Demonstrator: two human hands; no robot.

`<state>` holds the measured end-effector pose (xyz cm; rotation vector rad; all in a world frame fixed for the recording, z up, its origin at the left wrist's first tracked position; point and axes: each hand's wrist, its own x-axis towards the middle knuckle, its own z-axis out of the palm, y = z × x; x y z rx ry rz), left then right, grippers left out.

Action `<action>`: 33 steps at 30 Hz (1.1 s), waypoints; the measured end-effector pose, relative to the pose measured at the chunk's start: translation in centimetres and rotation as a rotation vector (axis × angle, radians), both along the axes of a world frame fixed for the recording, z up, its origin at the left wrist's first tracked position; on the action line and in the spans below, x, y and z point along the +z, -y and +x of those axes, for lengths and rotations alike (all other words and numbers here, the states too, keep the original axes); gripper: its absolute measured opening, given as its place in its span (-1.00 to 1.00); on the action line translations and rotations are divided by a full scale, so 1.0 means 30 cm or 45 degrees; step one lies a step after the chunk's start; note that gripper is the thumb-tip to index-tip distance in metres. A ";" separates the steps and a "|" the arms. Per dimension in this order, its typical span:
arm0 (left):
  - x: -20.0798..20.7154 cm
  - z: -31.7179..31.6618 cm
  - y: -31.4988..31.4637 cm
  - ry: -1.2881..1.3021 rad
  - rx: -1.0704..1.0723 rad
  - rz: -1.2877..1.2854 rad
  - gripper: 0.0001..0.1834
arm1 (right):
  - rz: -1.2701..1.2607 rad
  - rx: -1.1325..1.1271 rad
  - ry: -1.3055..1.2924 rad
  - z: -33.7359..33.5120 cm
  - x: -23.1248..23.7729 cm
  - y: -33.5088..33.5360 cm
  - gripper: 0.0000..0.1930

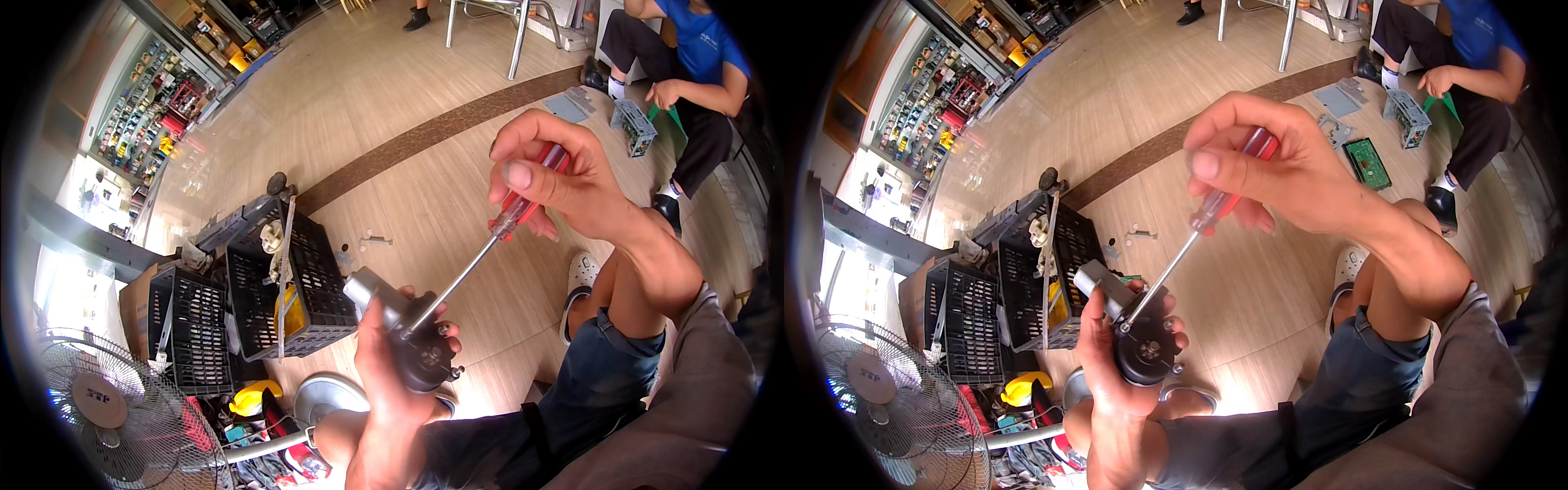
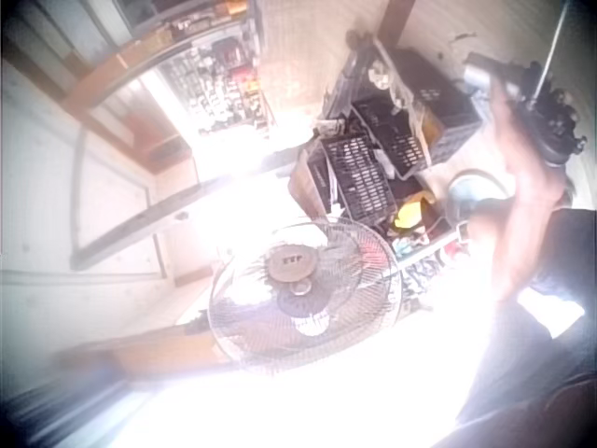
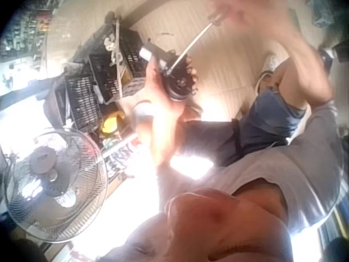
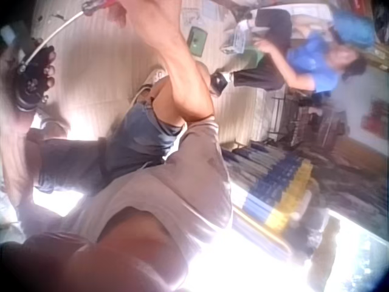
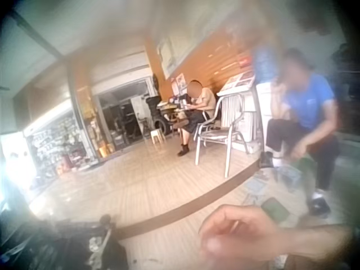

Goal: The person unscrews several screws from a black motor housing using a screwdriver while holding the housing in their other hand.

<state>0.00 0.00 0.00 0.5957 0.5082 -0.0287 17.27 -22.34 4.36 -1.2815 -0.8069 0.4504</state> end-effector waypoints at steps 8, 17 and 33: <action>0.015 0.000 -0.010 0.008 0.005 0.056 -0.48 | 0.256 -0.025 0.239 -0.004 -0.009 -0.031 -0.65; 0.012 0.000 -0.006 -0.014 0.005 0.077 -0.48 | 0.057 -0.238 0.153 -0.037 0.005 -0.031 -0.64; 0.015 -0.004 -0.010 -0.010 0.036 0.036 -0.49 | -0.107 -0.122 0.112 -0.035 0.016 -0.013 -0.58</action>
